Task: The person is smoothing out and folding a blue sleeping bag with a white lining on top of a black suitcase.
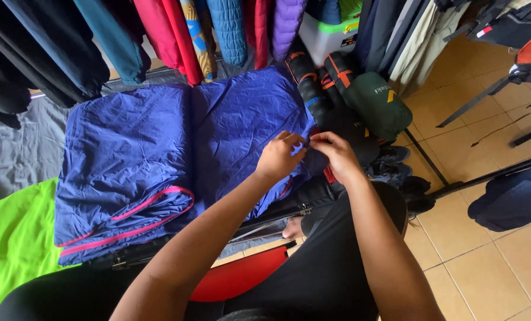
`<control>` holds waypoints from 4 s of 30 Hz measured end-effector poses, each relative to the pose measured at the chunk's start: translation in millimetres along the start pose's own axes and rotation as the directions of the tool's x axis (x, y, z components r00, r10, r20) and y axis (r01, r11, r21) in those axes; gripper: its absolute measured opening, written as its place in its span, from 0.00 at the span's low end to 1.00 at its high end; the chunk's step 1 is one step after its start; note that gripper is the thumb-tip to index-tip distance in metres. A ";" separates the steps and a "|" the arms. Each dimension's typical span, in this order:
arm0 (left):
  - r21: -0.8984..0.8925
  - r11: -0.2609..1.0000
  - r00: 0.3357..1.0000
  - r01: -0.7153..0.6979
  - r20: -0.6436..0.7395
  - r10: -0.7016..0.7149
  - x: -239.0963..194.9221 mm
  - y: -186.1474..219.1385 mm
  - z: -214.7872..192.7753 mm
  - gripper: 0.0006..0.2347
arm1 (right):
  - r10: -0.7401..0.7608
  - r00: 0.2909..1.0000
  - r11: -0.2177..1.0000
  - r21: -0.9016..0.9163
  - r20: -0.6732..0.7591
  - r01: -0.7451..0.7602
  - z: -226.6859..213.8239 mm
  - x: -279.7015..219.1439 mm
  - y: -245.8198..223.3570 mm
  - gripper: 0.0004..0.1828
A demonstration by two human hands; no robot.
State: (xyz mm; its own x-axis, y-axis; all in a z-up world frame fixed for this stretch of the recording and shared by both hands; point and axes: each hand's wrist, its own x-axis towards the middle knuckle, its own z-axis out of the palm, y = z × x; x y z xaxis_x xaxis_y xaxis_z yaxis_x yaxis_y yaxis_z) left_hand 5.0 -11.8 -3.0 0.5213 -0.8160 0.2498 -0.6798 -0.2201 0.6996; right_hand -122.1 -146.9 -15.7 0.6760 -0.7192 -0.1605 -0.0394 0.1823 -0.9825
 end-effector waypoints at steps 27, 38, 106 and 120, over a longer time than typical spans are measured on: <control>0.293 0.868 0.892 -0.401 -0.091 0.442 11.3 -26.2 15.9 0.06 | -0.046 0.992 0.997 0.061 0.117 0.039 6.2 -13.8 -14.0 0.18; 0.399 0.706 0.748 -0.586 -0.071 0.660 12.2 -13.8 11.3 0.05 | -0.151 0.988 0.989 0.003 0.021 0.151 5.0 9.0 8.2 0.10; -0.456 0.745 0.872 0.488 0.225 -0.434 -22.0 -23.3 36.5 0.14 | -0.358 0.910 0.700 -0.706 -0.210 0.113 -45.6 39.8 32.3 0.18; -0.368 0.746 0.832 0.555 0.244 -0.499 -83.8 -48.5 -78.5 0.10 | -0.426 0.835 0.571 -0.819 -0.348 -0.050 -76.2 53.2 56.4 0.19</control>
State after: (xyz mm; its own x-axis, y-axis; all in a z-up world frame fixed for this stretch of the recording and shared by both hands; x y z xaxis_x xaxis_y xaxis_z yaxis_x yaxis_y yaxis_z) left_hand 34.8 109.2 -5.3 0.6468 -0.6993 -0.3042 -0.0282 -0.4205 0.9068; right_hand -144.4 -226.0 -86.9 0.3253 -0.9115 0.2516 -0.6589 -0.4093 -0.6311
